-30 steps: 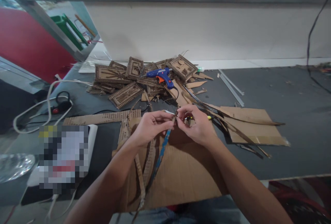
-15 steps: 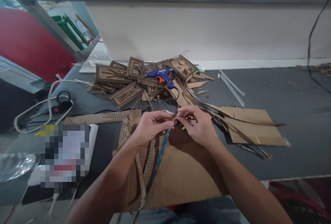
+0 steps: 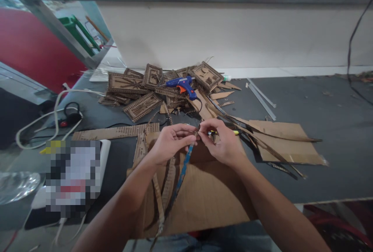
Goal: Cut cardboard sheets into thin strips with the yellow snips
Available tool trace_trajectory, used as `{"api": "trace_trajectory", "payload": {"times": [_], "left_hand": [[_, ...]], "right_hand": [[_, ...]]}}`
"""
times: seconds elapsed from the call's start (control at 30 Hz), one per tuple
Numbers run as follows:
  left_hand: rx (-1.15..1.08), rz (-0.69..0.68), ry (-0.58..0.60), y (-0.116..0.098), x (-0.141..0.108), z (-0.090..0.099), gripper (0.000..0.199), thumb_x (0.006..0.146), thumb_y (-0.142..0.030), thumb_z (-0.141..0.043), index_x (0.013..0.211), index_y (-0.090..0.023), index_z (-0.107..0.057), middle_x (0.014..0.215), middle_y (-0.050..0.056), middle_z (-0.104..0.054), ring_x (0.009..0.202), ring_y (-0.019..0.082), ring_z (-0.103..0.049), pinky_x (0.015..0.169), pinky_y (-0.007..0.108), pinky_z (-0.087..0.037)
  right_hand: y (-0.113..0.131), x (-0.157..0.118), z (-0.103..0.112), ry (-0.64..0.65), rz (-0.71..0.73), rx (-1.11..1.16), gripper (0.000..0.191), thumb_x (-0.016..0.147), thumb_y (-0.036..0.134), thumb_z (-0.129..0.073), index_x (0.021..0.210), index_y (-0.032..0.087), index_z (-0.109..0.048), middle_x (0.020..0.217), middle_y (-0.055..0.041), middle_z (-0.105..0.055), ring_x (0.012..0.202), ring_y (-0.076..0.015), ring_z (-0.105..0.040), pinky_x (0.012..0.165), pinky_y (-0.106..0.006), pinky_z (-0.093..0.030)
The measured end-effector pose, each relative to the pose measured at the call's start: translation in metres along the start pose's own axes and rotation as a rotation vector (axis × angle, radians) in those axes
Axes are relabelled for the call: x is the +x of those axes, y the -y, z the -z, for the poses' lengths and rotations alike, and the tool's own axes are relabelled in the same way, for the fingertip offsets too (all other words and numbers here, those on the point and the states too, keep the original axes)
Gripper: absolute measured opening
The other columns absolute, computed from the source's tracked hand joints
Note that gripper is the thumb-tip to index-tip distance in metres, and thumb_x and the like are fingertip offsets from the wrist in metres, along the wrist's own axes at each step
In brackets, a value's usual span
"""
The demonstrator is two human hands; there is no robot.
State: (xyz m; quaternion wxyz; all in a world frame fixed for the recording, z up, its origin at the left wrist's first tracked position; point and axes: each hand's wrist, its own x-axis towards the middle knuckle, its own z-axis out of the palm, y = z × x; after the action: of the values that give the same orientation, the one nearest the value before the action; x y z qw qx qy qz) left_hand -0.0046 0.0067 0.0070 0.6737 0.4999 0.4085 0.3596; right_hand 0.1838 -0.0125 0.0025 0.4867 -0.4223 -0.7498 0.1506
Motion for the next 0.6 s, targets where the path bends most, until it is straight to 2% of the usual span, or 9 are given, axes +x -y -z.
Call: {"api": "trace_trajectory", "payload": {"times": [0.27, 0.47, 0.6], "left_hand": [[-0.007, -0.005, 0.025, 0.0, 0.0, 0.0, 0.033, 0.074, -0.032, -0.082, 0.099, -0.012, -0.072, 0.08, 0.006, -0.075, 0.067, 0.014, -0.069, 0.053, 0.019, -0.052], [-0.029, 0.002, -0.007, -0.004, 0.0, 0.0, 0.033, 0.072, -0.031, -0.084, 0.096, -0.012, -0.072, 0.079, 0.006, -0.075, 0.06, 0.011, -0.066, 0.049, 0.017, -0.049], [-0.024, 0.015, -0.016, -0.01, -0.002, -0.002, 0.032, 0.07, -0.03, -0.085, 0.093, -0.011, -0.073, 0.07, 0.005, -0.073, 0.056, 0.01, -0.063, 0.047, 0.017, -0.045]], "right_hand": [[-0.001, 0.002, -0.001, 0.019, 0.112, -0.035, 0.018, 0.09, 0.01, -0.054, 0.099, 0.026, -0.052, 0.089, -0.0032, -0.067, 0.082, -0.0177, -0.066, 0.074, -0.032, -0.055], [-0.002, 0.002, 0.002, 0.006, 0.185, -0.041, 0.022, 0.093, 0.01, -0.057, 0.107, 0.027, -0.058, 0.091, -0.0039, -0.072, 0.084, -0.0178, -0.067, 0.076, -0.034, -0.056], [-0.002, 0.002, 0.004, -0.006, 0.242, -0.04, 0.029, 0.092, 0.008, -0.059, 0.113, 0.028, -0.061, 0.089, -0.0034, -0.073, 0.083, -0.0179, -0.067, 0.075, -0.034, -0.057]]}}
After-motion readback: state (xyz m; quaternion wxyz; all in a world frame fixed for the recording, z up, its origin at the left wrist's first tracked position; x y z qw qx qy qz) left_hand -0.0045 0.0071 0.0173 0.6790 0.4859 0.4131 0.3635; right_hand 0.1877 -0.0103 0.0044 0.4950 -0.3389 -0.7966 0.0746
